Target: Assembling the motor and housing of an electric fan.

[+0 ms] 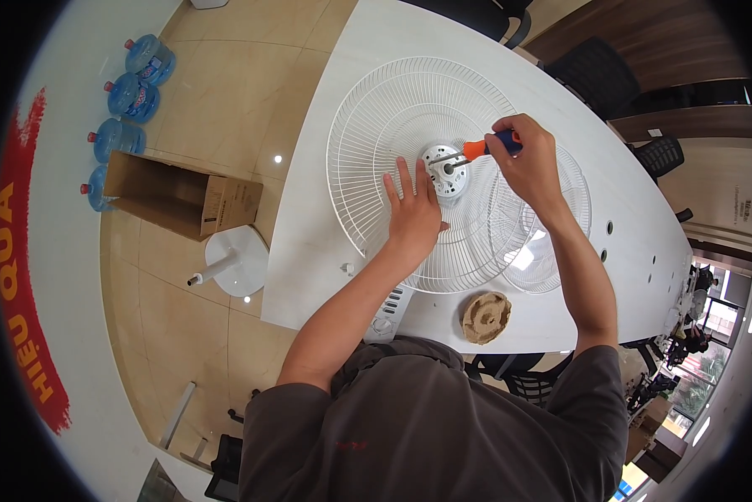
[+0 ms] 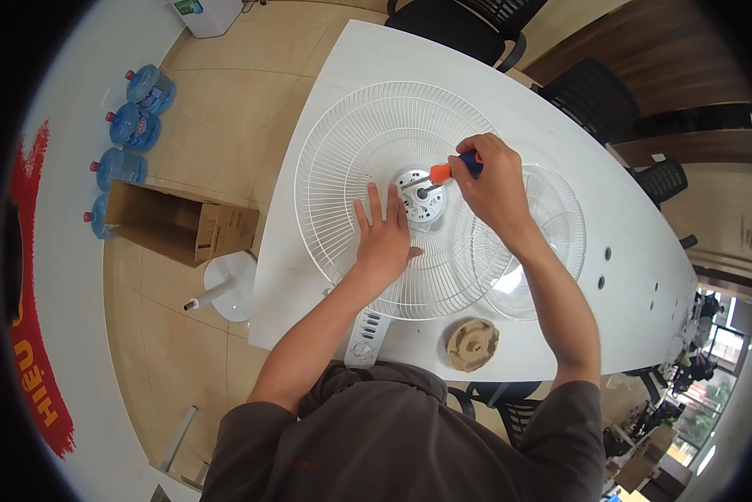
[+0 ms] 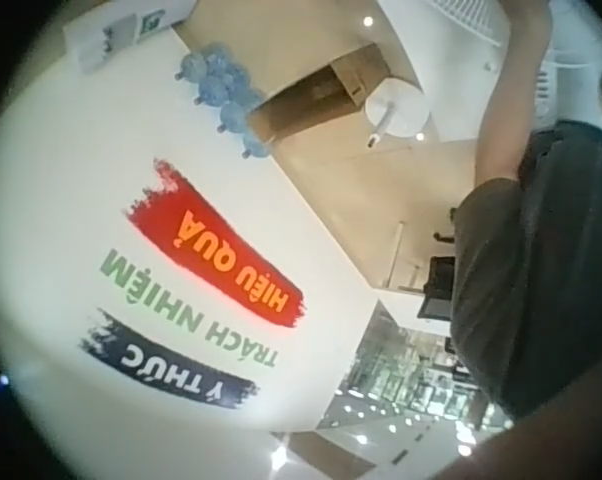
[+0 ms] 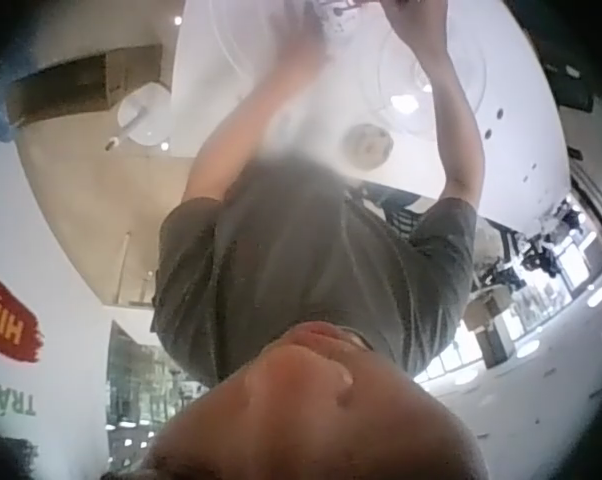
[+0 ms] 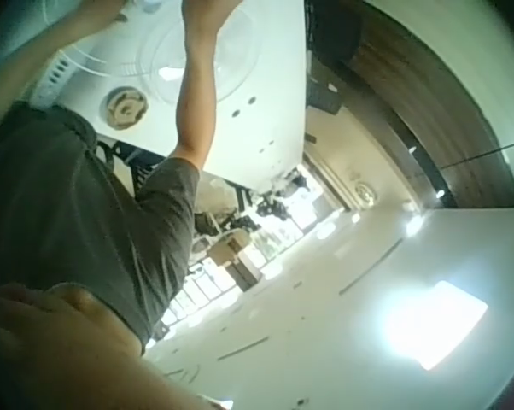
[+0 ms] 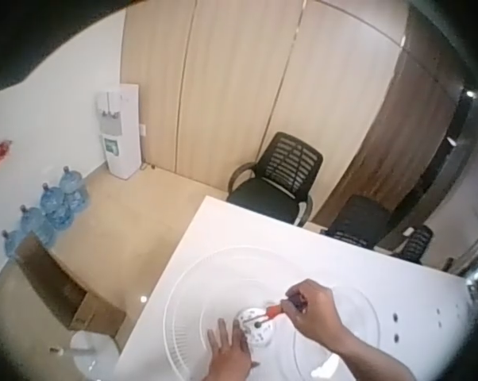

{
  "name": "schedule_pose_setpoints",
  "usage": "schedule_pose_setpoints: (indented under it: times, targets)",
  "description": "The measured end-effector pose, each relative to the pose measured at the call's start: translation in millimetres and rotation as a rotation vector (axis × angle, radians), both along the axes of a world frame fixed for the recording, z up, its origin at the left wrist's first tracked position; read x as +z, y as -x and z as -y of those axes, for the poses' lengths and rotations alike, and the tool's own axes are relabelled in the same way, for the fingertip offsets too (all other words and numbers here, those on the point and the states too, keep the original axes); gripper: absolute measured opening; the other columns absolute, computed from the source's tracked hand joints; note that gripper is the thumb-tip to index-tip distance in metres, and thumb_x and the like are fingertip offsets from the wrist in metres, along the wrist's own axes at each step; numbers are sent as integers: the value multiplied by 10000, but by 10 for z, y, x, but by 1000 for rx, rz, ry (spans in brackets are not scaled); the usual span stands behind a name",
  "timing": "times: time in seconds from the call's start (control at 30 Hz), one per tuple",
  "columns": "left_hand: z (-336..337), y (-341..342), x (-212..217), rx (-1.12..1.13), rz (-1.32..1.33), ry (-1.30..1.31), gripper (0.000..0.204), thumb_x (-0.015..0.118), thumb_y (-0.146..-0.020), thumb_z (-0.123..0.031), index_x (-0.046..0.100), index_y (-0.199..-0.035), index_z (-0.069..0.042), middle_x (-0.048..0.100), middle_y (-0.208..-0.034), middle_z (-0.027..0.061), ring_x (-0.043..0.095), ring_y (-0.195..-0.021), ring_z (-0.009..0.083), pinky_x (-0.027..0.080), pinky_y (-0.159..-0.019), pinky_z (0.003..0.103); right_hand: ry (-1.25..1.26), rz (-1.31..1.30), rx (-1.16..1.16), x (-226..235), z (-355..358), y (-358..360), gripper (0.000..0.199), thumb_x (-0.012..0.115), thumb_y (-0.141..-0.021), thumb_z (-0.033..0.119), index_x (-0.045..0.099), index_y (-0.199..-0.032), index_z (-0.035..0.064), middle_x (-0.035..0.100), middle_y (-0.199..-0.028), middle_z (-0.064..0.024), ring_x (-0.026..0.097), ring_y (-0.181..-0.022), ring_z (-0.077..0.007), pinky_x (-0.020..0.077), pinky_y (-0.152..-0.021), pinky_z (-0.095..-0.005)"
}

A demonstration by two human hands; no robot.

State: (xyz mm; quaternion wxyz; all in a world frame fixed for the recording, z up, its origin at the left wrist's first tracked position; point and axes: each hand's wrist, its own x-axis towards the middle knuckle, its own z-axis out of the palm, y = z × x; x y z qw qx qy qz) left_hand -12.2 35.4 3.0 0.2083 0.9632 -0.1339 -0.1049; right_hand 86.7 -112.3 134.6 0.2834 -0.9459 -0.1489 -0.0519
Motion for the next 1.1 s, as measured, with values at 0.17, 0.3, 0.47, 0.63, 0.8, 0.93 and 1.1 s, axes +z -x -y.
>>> schedule_pose_setpoints:
  times: [0.17, 0.3, 0.47, 0.63, 0.8, 0.93, 1.1]
  targets:
    - [38, -35, -28, 88, -1, 124, 853, 688, -902, -371, 310, -1390, 217, 313, -1515, 354, 80, -1446, 598, 91, -1098, 765, -26, -38, -88, 90, 146, 78, 198, 760, -804, 104, 689, -920, -40, 693, -835, -144, 656, -723, -216, 524, -669, -318]
    - [34, -39, -37, 182, 84, 287, 675, 610, -973, -327, 349, -1304, 201, 498, -1342, 360, 197, -1405, 619, 121, -1077, 772, -106, -141, -171, 131, 291, 176, 205, 754, -824, 124, 694, -935, -38, 695, -813, -122, 645, -718, -171, 513, -663, -292]
    - [43, -62, 15, 176, 103, 265, 544, 560, -1006, -300, 398, -1246, 161, 559, -1262, 327, 260, -1377, 624, 158, -1054, 768, -164, -214, -192, 98, 389, 282, 201, 735, -851, 141, 691, -942, -33, 680, -773, -98, 621, -668, -135, 492, -622, -262]
    - [20, -77, -86, 139, 148, 190, 458, 482, -1038, -244, 456, -1224, 175, 647, -1082, 317, 320, -1353, 619, 173, -1047, 763, -267, -257, -238, 79, 444, 360, 208, 734, -861, 153, 685, -940, -34, 666, -766, -77, 605, -647, -121, 474, -589, -241]
    - [19, -89, -68, 130, 128, 189, 401, 491, -1031, -267, 573, -1092, 121, 588, -1267, 345, 321, -1361, 611, 161, -1050, 793, -701, -18, -589, -169, 1246, 405, 138, 708, -843, 92, 674, -904, -26, 634, -747, -58, 568, -623, -101, 435, -545, -233]
    - [27, -71, -45, 111, 90, 122, 520, 494, -1030, -312, 558, -1165, 186, 576, -1294, 341, 301, -1377, 603, 151, -1051, 789, -637, -97, -860, -308, 1627, 702, 231, 737, -852, 197, 676, -914, -17, 631, -728, -76, 579, -622, -111, 440, -550, -247]
    - [36, -66, -25, 85, 77, 123, 609, 512, -1023, -338, 491, -1240, 231, 624, -1100, 345, 289, -1392, 585, 146, -1060, 772, -159, -591, -878, -654, 1742, 1016, 678, 758, -815, 519, 677, -1147, -65, 656, -760, -121, 581, -549, -160, 442, -494, -285]
